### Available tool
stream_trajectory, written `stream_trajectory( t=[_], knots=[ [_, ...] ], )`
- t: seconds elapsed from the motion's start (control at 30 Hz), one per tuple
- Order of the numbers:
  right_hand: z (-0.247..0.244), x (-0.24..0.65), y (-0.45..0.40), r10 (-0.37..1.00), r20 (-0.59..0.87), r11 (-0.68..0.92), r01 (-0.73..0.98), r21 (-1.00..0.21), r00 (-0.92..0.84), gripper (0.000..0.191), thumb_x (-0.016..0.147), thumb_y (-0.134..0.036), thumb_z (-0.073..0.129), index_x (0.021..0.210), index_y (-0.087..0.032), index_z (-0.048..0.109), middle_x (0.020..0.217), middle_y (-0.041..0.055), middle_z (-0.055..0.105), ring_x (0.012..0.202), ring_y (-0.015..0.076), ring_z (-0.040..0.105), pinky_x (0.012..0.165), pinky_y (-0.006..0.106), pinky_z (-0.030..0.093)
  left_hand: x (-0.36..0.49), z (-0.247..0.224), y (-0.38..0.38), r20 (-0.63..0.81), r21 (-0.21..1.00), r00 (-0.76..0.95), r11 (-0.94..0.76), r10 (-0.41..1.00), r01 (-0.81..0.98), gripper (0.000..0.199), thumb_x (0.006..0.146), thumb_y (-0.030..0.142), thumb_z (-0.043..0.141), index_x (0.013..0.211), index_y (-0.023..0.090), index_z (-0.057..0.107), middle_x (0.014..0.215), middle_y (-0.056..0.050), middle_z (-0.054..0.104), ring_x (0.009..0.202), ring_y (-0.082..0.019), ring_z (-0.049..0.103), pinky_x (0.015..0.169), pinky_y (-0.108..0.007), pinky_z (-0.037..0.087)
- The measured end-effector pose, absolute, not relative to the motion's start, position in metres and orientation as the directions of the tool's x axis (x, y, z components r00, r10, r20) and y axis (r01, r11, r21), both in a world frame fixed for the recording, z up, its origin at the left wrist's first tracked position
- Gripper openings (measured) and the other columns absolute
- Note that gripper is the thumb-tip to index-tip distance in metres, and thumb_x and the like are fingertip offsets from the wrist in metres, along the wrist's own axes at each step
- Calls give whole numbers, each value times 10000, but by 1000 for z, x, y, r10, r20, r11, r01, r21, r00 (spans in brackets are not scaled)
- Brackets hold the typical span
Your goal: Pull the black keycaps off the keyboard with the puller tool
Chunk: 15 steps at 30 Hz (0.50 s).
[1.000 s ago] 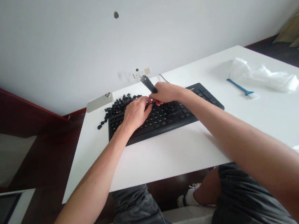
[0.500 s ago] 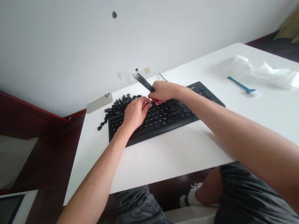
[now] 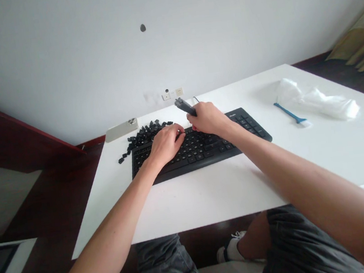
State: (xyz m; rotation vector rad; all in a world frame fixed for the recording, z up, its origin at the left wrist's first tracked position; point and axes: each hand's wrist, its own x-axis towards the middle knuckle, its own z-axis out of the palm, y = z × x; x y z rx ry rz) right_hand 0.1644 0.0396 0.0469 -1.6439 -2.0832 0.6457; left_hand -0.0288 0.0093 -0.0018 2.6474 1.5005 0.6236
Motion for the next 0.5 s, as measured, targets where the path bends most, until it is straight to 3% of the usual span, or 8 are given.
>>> stream_trajectory(
  t=[0.1,0.23,0.5],
  knots=[
    [42,168,41,957,81,269,741,-615,-280,349,957,-286,560,629,-197,639,615,48,686,626,185,650,718,314,476,-29,-3,10,323,229,451,-531,832,816,93,1049,212,600,1088,188,681,1072,-63,766,1016,-232,716,886,-344,542],
    [36,173,46,913,44,345,712,-612,-405,329,959,-325,561,657,-208,620,630,20,679,616,163,620,705,303,456,-29,-3,9,318,235,439,-519,840,822,77,1046,207,612,1088,185,672,1079,-69,764,1025,-236,717,882,-348,542],
    [34,182,54,850,-36,347,611,-712,-526,286,958,-386,581,733,-210,602,653,-5,655,543,124,533,629,295,422,-28,-1,8,318,246,442,-523,839,816,61,1039,193,620,1065,183,674,1061,-69,758,997,-236,709,872,-348,536]
  ],
)
